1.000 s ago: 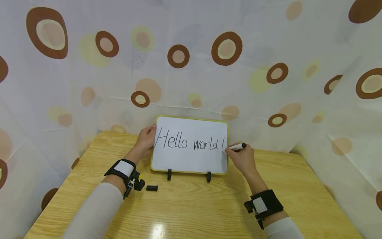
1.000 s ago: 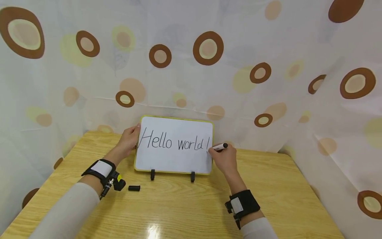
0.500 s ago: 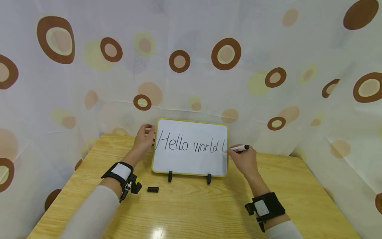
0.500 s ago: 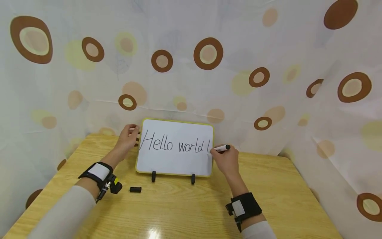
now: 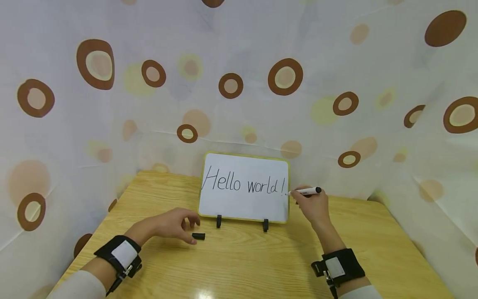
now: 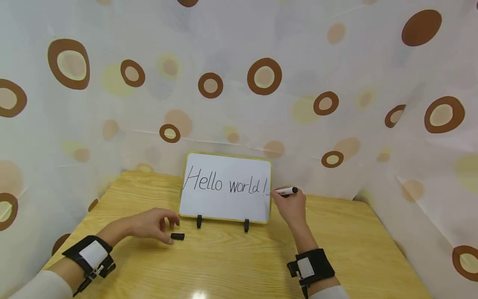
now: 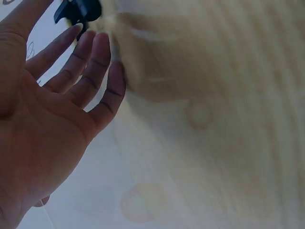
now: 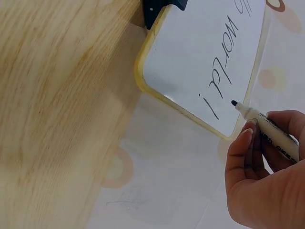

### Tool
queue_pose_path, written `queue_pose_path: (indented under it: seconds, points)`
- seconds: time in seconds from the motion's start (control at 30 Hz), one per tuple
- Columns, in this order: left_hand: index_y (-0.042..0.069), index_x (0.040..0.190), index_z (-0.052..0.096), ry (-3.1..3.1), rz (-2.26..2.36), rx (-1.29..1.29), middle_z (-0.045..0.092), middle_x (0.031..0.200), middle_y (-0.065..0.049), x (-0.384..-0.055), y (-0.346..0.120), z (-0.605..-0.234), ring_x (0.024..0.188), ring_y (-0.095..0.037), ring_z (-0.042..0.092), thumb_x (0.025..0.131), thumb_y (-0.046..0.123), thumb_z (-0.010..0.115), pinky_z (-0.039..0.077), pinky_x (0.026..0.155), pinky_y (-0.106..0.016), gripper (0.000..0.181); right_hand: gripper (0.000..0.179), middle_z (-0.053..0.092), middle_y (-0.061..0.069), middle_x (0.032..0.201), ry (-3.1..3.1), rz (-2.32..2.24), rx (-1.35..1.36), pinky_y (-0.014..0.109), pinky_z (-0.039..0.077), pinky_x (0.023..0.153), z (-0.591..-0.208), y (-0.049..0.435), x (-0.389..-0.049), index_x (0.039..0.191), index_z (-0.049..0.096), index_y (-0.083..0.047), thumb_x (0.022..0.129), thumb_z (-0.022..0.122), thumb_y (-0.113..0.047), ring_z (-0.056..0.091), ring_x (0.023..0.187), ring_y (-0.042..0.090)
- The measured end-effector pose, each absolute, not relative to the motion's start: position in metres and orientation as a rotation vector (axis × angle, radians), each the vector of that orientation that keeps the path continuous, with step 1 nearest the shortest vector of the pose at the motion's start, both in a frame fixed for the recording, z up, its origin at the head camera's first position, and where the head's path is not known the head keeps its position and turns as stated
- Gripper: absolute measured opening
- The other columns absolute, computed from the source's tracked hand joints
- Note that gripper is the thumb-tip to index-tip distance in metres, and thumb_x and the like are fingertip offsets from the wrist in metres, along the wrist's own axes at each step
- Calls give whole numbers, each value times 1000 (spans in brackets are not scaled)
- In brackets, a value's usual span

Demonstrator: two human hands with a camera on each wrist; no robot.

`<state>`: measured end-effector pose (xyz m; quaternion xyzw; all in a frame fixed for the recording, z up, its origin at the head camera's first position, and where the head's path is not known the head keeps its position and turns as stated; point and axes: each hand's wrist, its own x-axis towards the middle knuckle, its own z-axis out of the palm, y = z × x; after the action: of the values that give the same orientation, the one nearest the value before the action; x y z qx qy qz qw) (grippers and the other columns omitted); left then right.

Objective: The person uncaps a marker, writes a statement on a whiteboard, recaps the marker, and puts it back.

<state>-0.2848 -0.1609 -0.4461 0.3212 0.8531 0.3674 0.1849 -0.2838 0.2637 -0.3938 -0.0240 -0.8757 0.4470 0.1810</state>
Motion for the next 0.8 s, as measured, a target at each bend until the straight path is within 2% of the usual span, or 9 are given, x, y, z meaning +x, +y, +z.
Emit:
queue_pose_path:
  seconds: [0.17, 0.43, 0.63, 0.8]
  points:
    - [3, 114, 67, 2463, 1045, 929, 63, 102, -4, -271, -162, -461, 80, -15, 57, 81, 22, 88, 50, 72, -30, 44, 22, 70, 1, 79, -2477, 1315, -129, 28, 53, 62, -395, 268, -274, 104, 76, 0, 94, 72, -19, 63, 67, 13]
    - [9, 105, 70, 2648, 967, 1007, 60, 93, 1, -266, -152, -469, 83, -15, 54, 86, 27, 84, 47, 74, -32, 30, 25, 69, -1, 76, -2444, 1325, -154, 28, 52, 64, -400, 277, -260, 106, 77, 0, 95, 72, -22, 63, 67, 11]
    - [11, 97, 70, 2659, 947, 1054, 61, 88, 5, -266, -148, -467, 79, -10, 55, 93, 22, 77, 47, 71, -31, 14, 25, 68, -3, 75, -2421, 1329, -150, 28, 52, 64, -402, 282, -255, 106, 77, -1, 96, 71, -23, 62, 68, 11]
    - [6, 101, 69, 2537, 1120, 967, 68, 91, -2, -267, -153, -459, 80, -15, 63, 99, 18, 69, 51, 70, -31, 12, 29, 71, -5, 79, -2300, 1590, -173, 28, 56, 69, -401, 287, -257, 111, 73, 3, 97, 72, -22, 66, 71, 11]
